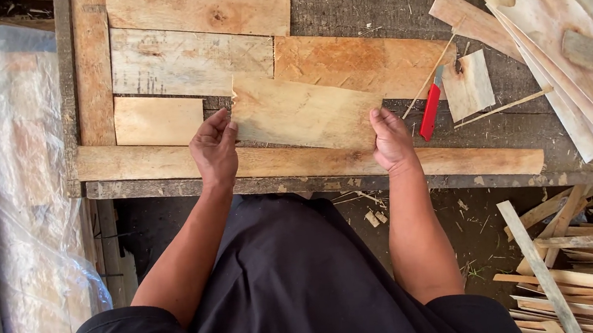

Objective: Fitting and trimming thin wooden boards to create a patterned surface on a workbench.

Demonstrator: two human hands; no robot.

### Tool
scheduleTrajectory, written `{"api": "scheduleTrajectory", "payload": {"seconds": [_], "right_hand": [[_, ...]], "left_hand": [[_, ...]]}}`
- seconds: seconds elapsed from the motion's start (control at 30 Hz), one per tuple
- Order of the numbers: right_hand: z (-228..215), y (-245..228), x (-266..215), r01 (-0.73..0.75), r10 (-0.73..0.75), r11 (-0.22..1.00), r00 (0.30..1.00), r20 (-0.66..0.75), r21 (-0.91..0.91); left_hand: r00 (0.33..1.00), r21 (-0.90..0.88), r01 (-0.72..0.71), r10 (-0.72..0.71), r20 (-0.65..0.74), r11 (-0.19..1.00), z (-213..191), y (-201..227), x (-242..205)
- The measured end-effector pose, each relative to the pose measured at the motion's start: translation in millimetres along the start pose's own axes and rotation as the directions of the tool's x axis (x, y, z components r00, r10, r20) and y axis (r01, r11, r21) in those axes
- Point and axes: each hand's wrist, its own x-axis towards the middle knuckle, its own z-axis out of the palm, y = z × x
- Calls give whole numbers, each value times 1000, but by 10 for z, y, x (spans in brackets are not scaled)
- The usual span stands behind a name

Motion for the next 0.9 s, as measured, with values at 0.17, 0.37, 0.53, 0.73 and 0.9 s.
{"api": "scheduleTrajectory", "payload": {"seconds": [0.17,0.37,0.53,0.73,0.9], "right_hand": [[364,-357,-195,-121,115,967,993,38,222],[171,-112,-157,-63,64,985,998,-5,158],[274,84,-62,22,-18,1000,936,-351,7],[191,404,111,369,-410,911,760,-505,-184],[390,324,0,426,-546,837,695,-468,-342]], "left_hand": [[981,-28,174,-176,-88,984,-10,30,5],[940,-118,301,-315,-128,946,-46,86,-24],[938,-177,327,-341,-61,929,-56,35,-61],[934,-158,353,-358,0,922,-41,-8,-114],[937,-167,345,-350,2,924,-68,-65,-130]]}}
